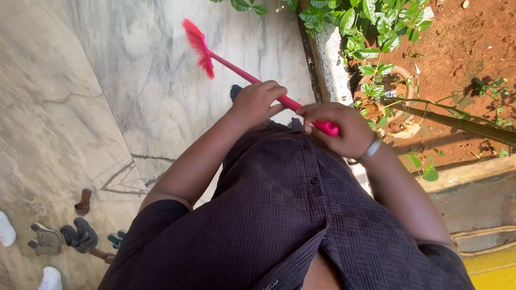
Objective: Dusting the floor and corners of an entryway area using a handheld duster.
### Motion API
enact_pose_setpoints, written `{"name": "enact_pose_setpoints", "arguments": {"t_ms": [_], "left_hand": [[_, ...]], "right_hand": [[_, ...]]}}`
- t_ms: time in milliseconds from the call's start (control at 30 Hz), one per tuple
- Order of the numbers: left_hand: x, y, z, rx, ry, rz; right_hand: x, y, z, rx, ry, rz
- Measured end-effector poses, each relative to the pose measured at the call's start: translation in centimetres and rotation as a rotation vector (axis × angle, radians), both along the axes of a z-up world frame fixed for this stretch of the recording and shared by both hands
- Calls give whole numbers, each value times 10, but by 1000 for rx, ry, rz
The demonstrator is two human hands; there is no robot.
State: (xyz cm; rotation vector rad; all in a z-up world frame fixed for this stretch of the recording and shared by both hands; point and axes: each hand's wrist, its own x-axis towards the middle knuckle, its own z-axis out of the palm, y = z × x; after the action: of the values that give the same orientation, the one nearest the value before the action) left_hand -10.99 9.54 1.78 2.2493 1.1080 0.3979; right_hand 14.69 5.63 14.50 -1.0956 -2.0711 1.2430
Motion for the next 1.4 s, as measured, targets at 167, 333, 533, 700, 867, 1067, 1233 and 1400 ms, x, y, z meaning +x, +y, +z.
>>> {"name": "enact_pose_setpoints", "arguments": {"t_ms": [167,333,533,700,867,1067,1233,1400], "left_hand": [[39,-55,-87,-159,-36,182],[64,-87,-84,-313,-118,78],[36,-155,-9,149,-249,-29],[-18,-216,3,62,-235,16],[-101,-291,-84,188,34,463],[-152,-408,-176,-208,168,786],[-98,-494,-216,-324,10,617],[-9,-528,-184,-345,-314,472]], "right_hand": [[-14,-43,-66,5,-156,-69],[-17,-71,-29,186,-366,81],[-16,-114,58,257,-246,273],[-31,-167,56,176,-173,306],[-109,-216,-73,-3,23,246],[-188,-316,-159,-65,153,277],[-163,-388,-115,-246,-175,102],[-97,-452,-86,21,-329,123]]}}
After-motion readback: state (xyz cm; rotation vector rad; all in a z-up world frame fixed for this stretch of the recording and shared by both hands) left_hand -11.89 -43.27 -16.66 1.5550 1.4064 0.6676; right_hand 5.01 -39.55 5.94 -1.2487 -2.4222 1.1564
